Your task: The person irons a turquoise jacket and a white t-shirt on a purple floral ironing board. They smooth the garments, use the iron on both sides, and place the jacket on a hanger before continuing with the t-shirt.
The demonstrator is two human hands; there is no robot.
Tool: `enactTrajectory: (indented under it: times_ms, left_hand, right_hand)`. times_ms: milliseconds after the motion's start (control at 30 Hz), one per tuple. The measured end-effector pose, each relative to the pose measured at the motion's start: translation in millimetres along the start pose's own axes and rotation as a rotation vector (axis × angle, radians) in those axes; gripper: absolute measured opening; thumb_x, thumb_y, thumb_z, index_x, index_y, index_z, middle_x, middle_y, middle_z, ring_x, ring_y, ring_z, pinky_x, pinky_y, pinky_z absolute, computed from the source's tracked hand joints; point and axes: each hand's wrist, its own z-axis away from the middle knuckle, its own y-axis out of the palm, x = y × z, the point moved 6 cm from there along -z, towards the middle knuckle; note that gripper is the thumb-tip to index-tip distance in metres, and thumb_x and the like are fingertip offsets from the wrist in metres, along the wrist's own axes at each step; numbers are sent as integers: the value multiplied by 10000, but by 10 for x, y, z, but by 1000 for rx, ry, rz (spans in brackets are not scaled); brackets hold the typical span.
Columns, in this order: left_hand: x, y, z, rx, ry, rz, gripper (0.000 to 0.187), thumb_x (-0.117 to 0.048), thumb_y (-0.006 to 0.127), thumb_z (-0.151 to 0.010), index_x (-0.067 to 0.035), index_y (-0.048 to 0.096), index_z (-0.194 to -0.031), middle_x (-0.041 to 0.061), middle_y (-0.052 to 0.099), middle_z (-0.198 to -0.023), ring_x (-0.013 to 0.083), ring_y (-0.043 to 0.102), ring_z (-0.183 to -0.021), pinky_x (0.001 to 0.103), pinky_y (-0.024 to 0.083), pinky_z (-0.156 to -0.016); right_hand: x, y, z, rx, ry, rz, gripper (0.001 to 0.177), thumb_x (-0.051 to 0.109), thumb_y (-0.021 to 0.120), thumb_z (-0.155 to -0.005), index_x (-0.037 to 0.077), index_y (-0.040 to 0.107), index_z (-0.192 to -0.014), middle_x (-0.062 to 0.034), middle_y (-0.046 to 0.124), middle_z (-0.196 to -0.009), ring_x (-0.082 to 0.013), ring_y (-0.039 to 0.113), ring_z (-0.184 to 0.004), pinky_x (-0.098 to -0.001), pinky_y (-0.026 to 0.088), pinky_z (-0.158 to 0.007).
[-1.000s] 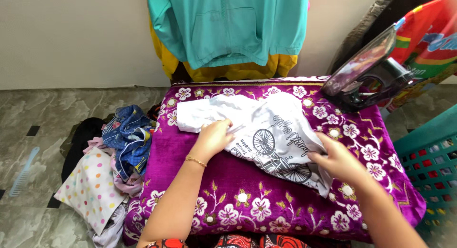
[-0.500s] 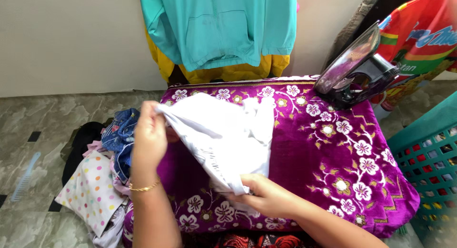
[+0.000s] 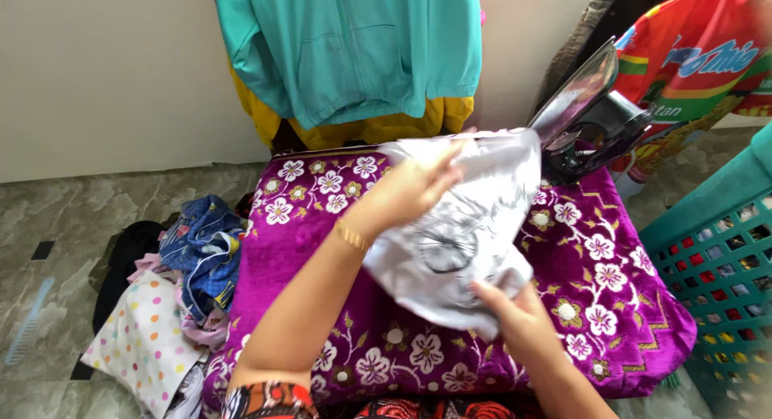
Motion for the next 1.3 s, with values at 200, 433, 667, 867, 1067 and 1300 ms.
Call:
enactTrajectory:
  times_ms: [200, 433, 667, 867, 1067, 1300]
  left_hand:
    - [-228, 234, 1013, 139, -253, -342, 535, -362, 708, -882, -17, 580, -1271, 214, 646, -1086, 380, 609, -1070, 475, 510, -898]
    - [-313, 831, 1767, 124, -691, 23, 718, -550, 607, -900, 13, 499, -1332, 202, 651, -1200, 335, 626, -1180, 412, 492, -983]
    - [156, 1370, 1898, -310, -801, 1677, 598, -436, 457, -998, -10, 537, -1411, 129, 684, -1317, 214, 649, -1202, 379, 491, -1043]
    - [2, 822, 1840, -553, -481, 1495, 699, -37, 624, -904, -62, 336, -1540, 166, 610, -1360, 246, 618, -1244, 443, 476, -1094]
    - [-308, 417, 2103, -434, -451, 1265, 793, -4, 667, -880, -34, 278, -1571, 201, 605, -1402, 280, 608, -1275, 438, 461, -1090]
    - [-465, -365, 2151, -601, -319, 1091, 677, -39, 634, -932, 48, 366, -1547, 207, 633, -1364, 285, 634, -1242, 438, 492, -1064]
  right_hand:
    - [-62, -505, 68, -106, 29, -129, 549, 42, 663, -864, -11, 542, -1396, -123, 681, -1264, -225, 641, -1154, -392, 493, -987]
    - [-114, -123, 162, 90, -23, -293, 504, -2, 602, -926, -43, 471, -1411, -181, 646, -1263, -280, 636, -1166, -441, 505, -1002]
    - [-222, 129, 336, 268, -29, -60, 597, 8, 651, -872, 0, 435, -1428, -145, 617, -1320, -244, 587, -1235, -423, 469, -1044]
    - [78, -63, 247, -105, -351, 902, 695, 108, 789, -765, -33, 461, -1361, -203, 359, -1358, -294, 455, -1311, -421, 351, -1172]
    - [742, 123, 323, -480, -1061, 1341, 853, 294, 811, -720, -79, 415, -1376, -347, 217, -1436, -446, 180, -1398, -519, 156, -1174]
    - [1127, 40, -147, 96, -883, -27, 797, 641, 688, -867, -15, 447, -1250, -159, 538, -1192, -212, 602, -1037, -362, 524, -923]
